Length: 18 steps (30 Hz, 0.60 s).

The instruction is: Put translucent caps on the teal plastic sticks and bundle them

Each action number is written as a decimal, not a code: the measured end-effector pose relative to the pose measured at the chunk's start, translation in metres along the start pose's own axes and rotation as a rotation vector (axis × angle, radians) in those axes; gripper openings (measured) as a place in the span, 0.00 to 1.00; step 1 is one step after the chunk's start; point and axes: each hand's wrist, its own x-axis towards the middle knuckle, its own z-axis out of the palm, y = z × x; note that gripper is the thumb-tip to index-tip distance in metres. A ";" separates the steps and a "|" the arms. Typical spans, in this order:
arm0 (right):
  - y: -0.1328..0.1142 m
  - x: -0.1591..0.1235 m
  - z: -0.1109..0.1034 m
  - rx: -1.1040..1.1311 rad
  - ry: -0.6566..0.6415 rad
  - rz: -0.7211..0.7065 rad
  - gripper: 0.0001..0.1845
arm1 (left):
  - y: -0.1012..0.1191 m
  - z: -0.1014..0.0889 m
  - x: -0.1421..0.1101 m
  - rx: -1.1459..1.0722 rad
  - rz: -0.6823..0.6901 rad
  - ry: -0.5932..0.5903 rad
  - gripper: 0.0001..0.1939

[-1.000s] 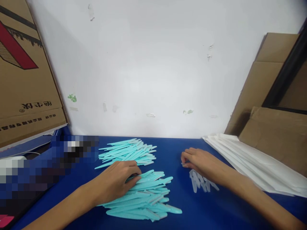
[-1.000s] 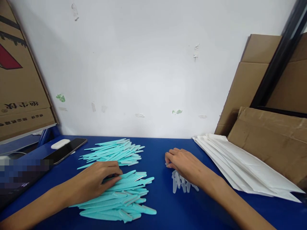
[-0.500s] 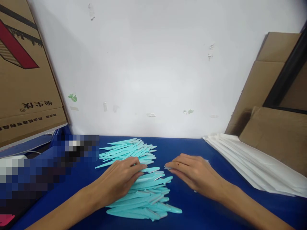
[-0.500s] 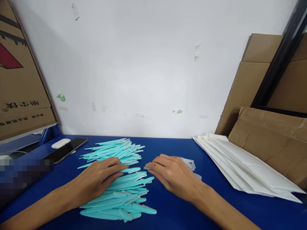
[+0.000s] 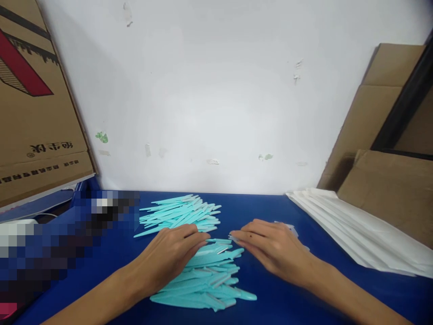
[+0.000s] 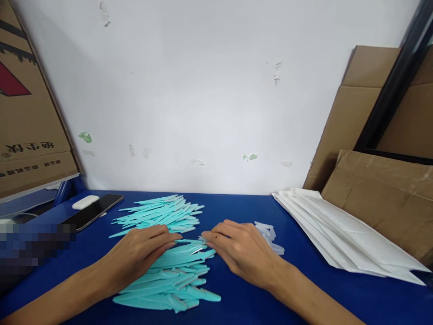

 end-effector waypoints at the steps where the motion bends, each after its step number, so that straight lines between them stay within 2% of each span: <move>1: 0.001 0.000 0.000 0.005 0.005 0.007 0.14 | -0.001 -0.001 0.000 0.008 0.002 0.015 0.14; 4: 0.004 -0.002 -0.001 0.016 -0.006 0.004 0.14 | -0.002 -0.002 0.001 0.010 0.003 0.038 0.14; 11: -0.008 0.001 0.001 0.021 -0.032 -0.027 0.13 | 0.002 0.003 -0.001 -0.024 0.014 -0.011 0.13; 18: 0.000 0.003 -0.014 -0.030 0.084 -0.048 0.13 | 0.002 0.000 0.001 -0.039 0.026 0.071 0.13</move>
